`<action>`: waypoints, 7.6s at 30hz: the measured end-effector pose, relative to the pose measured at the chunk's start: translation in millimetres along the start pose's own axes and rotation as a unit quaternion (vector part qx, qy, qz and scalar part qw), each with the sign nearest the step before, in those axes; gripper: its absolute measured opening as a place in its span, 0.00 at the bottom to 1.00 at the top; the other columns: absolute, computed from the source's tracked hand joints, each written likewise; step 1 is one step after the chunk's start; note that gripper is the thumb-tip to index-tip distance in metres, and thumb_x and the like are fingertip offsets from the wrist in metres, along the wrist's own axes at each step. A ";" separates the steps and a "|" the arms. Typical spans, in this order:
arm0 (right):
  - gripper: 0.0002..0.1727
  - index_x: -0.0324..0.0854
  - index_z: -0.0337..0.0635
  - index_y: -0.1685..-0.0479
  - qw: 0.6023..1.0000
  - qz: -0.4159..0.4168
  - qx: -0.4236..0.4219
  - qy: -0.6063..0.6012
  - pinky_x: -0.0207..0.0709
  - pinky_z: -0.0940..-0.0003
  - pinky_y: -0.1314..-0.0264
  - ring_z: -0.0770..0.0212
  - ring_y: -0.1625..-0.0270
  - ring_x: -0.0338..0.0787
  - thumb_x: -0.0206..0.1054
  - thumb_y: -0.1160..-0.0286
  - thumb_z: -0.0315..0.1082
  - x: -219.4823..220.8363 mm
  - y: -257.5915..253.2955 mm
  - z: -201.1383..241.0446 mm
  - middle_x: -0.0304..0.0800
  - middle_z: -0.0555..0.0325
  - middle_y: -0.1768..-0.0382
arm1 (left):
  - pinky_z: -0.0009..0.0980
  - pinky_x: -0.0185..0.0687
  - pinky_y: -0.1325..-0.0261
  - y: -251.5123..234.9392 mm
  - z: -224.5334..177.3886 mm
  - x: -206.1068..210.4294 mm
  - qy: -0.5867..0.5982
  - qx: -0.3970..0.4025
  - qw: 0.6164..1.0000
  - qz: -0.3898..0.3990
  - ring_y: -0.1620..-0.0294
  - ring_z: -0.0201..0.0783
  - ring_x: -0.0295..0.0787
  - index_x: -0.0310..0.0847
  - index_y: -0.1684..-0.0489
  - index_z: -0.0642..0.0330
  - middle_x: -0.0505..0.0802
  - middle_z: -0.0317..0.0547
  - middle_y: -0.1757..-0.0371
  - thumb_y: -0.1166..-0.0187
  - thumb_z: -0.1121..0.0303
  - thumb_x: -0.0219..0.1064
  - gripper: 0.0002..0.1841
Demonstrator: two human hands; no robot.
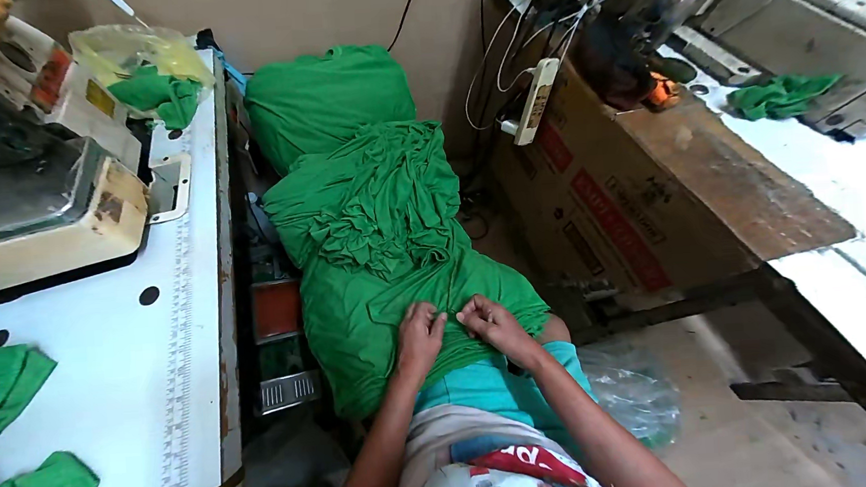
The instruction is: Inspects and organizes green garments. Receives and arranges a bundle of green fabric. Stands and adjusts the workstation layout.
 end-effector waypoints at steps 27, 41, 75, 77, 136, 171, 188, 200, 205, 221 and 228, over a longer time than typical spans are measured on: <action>0.11 0.75 0.37 0.49 0.997 -0.027 -0.029 -0.066 0.72 0.76 0.70 0.72 0.74 0.77 0.56 0.12 0.36 -4.6 -4.4 -0.1 0.80 0.64 0.72 | 0.23 0.80 0.62 -4.5 29.0 -10.1 0.339 -0.046 0.938 -0.057 0.71 0.25 0.80 0.81 0.58 0.68 0.85 0.36 0.68 0.14 0.73 0.59 0.07; 0.09 0.72 0.41 0.52 0.958 -0.064 -0.031 -0.277 0.67 0.83 0.78 0.76 0.80 0.74 0.48 0.07 0.33 -14.1 1.7 -16.3 0.81 0.66 0.76 | 0.42 0.81 0.33 -5.5 -26.1 12.5 -0.054 -0.038 0.991 0.113 0.44 0.48 0.89 0.87 0.45 0.70 0.90 0.59 0.43 0.13 0.67 0.61 0.15; 0.17 0.77 0.36 0.46 0.987 0.053 0.016 0.149 0.80 0.58 0.53 0.59 0.64 0.85 0.60 0.12 0.44 -13.1 9.1 -3.7 0.84 0.52 0.66 | 0.39 0.86 0.44 -6.9 -16.4 12.0 -0.021 0.056 0.995 0.077 0.53 0.46 0.90 0.81 0.47 0.72 0.87 0.62 0.43 0.10 0.70 0.54 0.13; 0.20 0.77 0.37 0.42 0.976 0.061 0.030 0.209 0.80 0.48 0.46 0.51 0.57 0.88 0.59 0.11 0.47 -9.4 9.2 1.2 0.86 0.48 0.61 | 0.38 0.86 0.44 -6.0 -14.8 12.4 -0.019 0.057 0.996 0.065 0.53 0.45 0.89 0.82 0.47 0.72 0.87 0.61 0.45 0.10 0.70 0.55 0.13; 0.18 0.73 0.35 0.42 0.996 0.006 -0.016 0.086 0.78 0.66 0.60 0.66 0.68 0.81 0.52 0.09 0.44 -6.0 -0.5 -1.9 0.80 0.58 0.68 | 0.47 0.80 0.29 -2.8 -8.0 -2.8 -0.097 0.072 0.992 0.047 0.39 0.54 0.90 0.89 0.49 0.70 0.93 0.60 0.46 0.12 0.69 0.59 0.14; 0.22 0.76 0.38 0.37 0.950 0.053 0.052 0.304 0.79 0.42 0.41 0.44 0.49 0.90 0.54 0.08 0.49 8.1 2.4 14.0 0.88 0.44 0.56 | 0.48 0.87 0.37 5.7 -5.7 3.6 -0.148 0.174 0.971 -0.075 0.44 0.56 0.93 0.88 0.51 0.69 0.94 0.59 0.50 0.13 0.70 0.60 0.12; 0.29 0.76 0.38 0.38 0.984 -0.005 -0.010 0.181 0.81 0.53 0.51 0.56 0.60 0.86 0.71 0.24 0.53 -14.2 4.2 2.6 0.86 0.51 0.61 | 0.48 0.79 0.30 6.3 4.7 -10.9 -0.012 0.133 0.991 -0.024 0.36 0.53 0.86 0.85 0.45 0.68 0.91 0.58 0.42 0.22 0.68 0.62 0.15; 0.25 0.72 0.37 0.26 0.979 -0.121 -0.041 0.158 0.85 0.54 0.44 0.55 0.51 0.92 0.67 0.25 0.27 -31.0 15.2 -0.2 0.92 0.49 0.51 | 0.55 0.62 0.19 -10.4 -9.9 -17.0 -0.099 0.062 0.993 0.014 0.37 0.50 0.87 0.87 0.44 0.65 0.94 0.52 0.46 0.09 0.62 0.56 0.16; 0.19 0.74 0.31 0.36 0.985 -0.165 -0.037 0.046 0.82 0.65 0.50 0.64 0.59 0.87 0.69 0.22 0.29 -48.2 11.7 -10.5 0.88 0.50 0.59 | 0.54 0.61 0.20 -13.8 -10.6 -6.2 -0.113 0.061 0.991 0.044 0.39 0.48 0.87 0.88 0.46 0.62 0.94 0.51 0.48 0.11 0.61 0.59 0.15; 0.17 0.78 0.36 0.38 0.981 -0.144 0.011 0.130 0.82 0.56 0.48 0.57 0.56 0.88 0.69 0.21 0.35 -43.6 12.1 -24.7 0.89 0.50 0.57 | 0.35 0.89 0.47 -16.6 -12.5 13.4 0.092 -0.009 0.995 0.029 0.58 0.39 0.93 0.85 0.51 0.73 0.93 0.53 0.59 0.12 0.68 0.60 0.13; 0.25 0.74 0.38 0.27 0.953 -0.173 -0.040 0.244 0.84 0.42 0.47 0.45 0.50 0.93 0.67 0.18 0.41 -29.5 19.8 29.0 0.91 0.45 0.49 | 0.37 0.84 0.48 -14.2 -15.1 14.0 0.040 -0.024 0.998 0.032 0.59 0.41 0.89 0.83 0.49 0.71 0.90 0.53 0.60 0.12 0.63 0.61 0.16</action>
Point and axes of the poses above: each hand's wrist, its own y-axis away from the middle knuckle, its own x-axis out of the palm, z = x × y, the point moved 7 cm from there along -y, towards the middle knuckle
